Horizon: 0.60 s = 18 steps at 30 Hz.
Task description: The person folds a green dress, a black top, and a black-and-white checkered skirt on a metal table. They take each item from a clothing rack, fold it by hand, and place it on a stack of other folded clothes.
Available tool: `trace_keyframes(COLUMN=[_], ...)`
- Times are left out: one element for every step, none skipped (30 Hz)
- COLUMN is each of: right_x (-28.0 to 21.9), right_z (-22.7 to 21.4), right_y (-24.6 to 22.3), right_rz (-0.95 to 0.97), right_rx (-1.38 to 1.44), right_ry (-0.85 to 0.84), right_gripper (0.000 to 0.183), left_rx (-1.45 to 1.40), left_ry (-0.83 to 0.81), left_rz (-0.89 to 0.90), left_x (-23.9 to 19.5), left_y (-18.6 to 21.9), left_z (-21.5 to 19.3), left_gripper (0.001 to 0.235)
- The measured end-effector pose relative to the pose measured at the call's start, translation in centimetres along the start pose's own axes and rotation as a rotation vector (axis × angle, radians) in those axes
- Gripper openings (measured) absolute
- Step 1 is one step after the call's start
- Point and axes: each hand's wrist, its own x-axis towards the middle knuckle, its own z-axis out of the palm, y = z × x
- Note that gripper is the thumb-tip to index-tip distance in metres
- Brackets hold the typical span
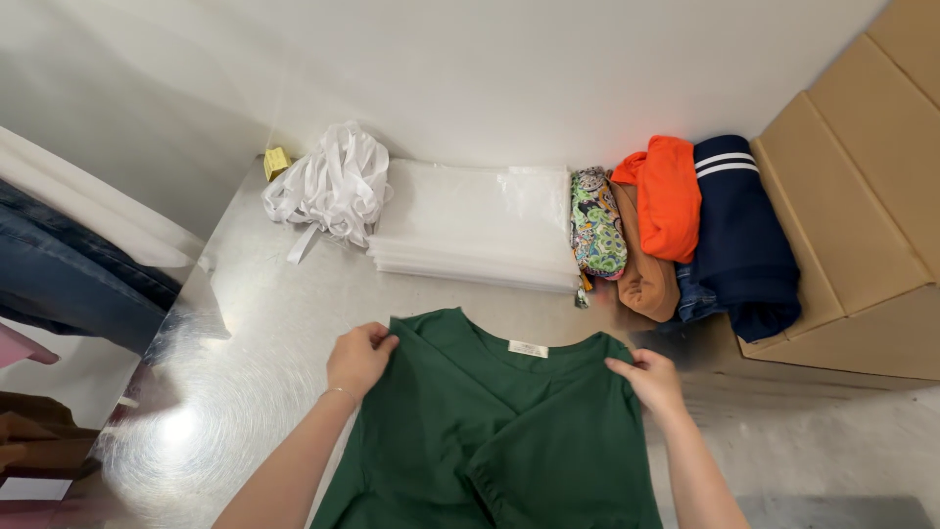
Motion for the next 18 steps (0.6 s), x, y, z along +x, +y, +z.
trace_keyframes(right_x=[-1.2, -2.5, -3.9, -3.9, -3.6, -3.4, -4.4, -5.3, -6.4, -6.1, -5.8, -5.5, -6.7, -8.0, -9.2, -10.0, -10.9, -11.9], right_z=[-0.6, -1.2, -1.9, -2.0, -2.0, -2.1, -2.4, -2.7, -2.9, -3.7, -4.4, -5.2, -6.3, -7.4, -8.6, -8.6, -8.8, -9.1], right_y=[-0.9, -1.7, -2.5, -2.0, -1.8, -1.6, -2.5, -3.4, -4.3, -2.9, -1.5, -0.1, 0.2, 0.5, 0.9, 1.0, 1.1, 1.3], right_rz=[0.004, 0.006, 0.009, 0.015, 0.003, -0.01, -0.008, -0.039, -0.069, -0.066, -0.122, -0.177, -0.176, -0.335, -0.493, -0.494, -0.365, -0.235], right_rx=[-0.003, 0.146, 0.295, 0.291, 0.336, 0.381, 0.383, 0.463, 0.541, 0.542, 0.433, 0.325, 0.326, 0.172, 0.014, 0.015, 0.126, 0.237], right_ry=[-0.004, -0.036, -0.065, -0.064, -0.085, -0.106, -0.104, -0.093, -0.084, -0.083, -0.099, -0.115, -0.115, -0.2, -0.283, -0.283, -0.332, -0.378], right_gripper=[0.04, 0.033, 0.027, 0.027, 0.028, 0.03, 0.03, 0.039, 0.053, 0.053, 0.044, 0.038, 0.038, 0.033, 0.037, 0.037, 0.026, 0.02], left_rx=[0.002, -0.051, -0.104, -0.103, -0.151, -0.2, -0.198, -0.273, -0.348, -0.346, -0.371, -0.395, -0.394, -0.291, -0.189, -0.188, -0.138, -0.088], left_ry=[-0.004, 0.02, 0.041, 0.034, 0.0, -0.036, -0.037, -0.069, -0.101, -0.103, -0.123, -0.141, -0.141, -0.191, -0.239, -0.238, -0.295, -0.352], left_rz=[-0.005, -0.052, -0.097, -0.1, -0.073, -0.046, -0.044, 0.007, 0.056, 0.056, 0.136, 0.216, 0.216, 0.255, 0.295, 0.295, 0.252, 0.209], left_x=[1.1, 2.2, 3.2, 3.3, 3.8, 4.2, 3.1, 2.1, 0.9, -0.3, -1.6, -2.9, -3.9, -4.9, -5.9, -6.1, -6.3, -6.6], left_y=[-1.0, -2.0, -2.9, -3.1, -3.1, -3.1, -2.2, -1.2, -0.5, -0.1, 0.3, 0.6, 0.5, 0.4, 0.3, -0.3, -0.7, -1.2], left_z=[0.2, 0.5, 0.8, 1.2, 1.4, 1.5, 0.5, -0.5, -1.6, -3.0, -4.4, -5.9, -6.6, -7.4, -8.1, -8.2, -8.1, -8.1], left_gripper=[0.025, 0.026, 0.026, 0.026, 0.025, 0.025, 0.025, 0.023, 0.024, 0.024, 0.027, 0.034, 0.034, 0.034, 0.035, 0.035, 0.04, 0.044])
